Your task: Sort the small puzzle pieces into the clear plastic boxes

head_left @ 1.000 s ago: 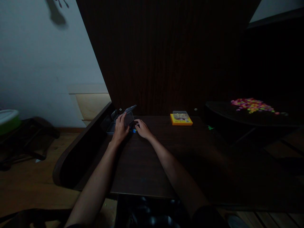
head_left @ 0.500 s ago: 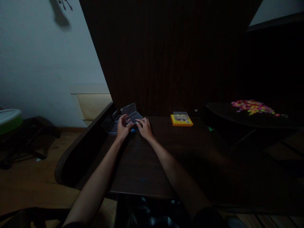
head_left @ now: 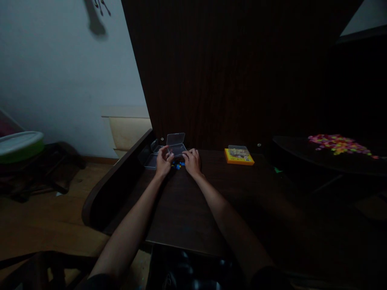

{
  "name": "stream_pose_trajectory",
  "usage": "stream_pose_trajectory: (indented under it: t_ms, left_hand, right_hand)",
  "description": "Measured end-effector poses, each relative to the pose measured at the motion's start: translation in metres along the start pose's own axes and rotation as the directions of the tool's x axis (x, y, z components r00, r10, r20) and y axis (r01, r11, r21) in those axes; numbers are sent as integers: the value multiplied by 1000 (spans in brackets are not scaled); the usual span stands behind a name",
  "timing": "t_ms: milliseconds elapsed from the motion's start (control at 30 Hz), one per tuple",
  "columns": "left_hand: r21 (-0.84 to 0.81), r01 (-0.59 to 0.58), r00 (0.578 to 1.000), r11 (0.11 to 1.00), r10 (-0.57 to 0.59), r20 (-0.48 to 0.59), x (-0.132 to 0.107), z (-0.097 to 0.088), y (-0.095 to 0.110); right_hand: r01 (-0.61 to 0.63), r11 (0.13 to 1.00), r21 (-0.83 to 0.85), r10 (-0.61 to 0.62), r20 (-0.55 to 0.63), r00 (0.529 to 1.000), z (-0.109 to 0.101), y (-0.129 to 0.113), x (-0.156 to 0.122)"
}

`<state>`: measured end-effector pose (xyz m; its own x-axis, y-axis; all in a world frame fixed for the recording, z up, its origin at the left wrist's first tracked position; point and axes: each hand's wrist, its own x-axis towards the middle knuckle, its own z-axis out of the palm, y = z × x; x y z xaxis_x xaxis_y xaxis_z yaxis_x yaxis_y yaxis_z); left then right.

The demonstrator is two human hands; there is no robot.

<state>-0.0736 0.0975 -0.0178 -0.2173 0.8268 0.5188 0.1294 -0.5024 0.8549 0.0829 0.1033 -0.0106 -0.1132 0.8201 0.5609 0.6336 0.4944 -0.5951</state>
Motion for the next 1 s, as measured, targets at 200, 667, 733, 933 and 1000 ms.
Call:
stream_pose_trajectory:
  t_ms: [200, 667, 733, 933, 1000]
  left_hand:
    - [65, -27, 997, 998, 32, -73, 2, 1, -5]
    - [545, -47, 956, 837, 195, -218, -5, -5, 6]
    - [575, -61, 971, 816, 181, -155, -5, -5, 5]
    - [597, -48, 997, 801, 78, -25, -5, -5, 1]
    - [601, -42, 998, 798, 55, -4, -5, -5, 0]
  right_hand:
    - [50, 998, 36, -51, 32, 998, 7, 10, 10]
    - [124, 992, 9, -125, 16, 992, 16, 14, 24]
    - [118, 993, 3, -118, 1, 993, 18, 15, 25]
    - [122, 992, -10, -121, 33, 992, 21, 18, 25]
    - [116, 993, 1, -115, 49, 992, 22, 19, 25]
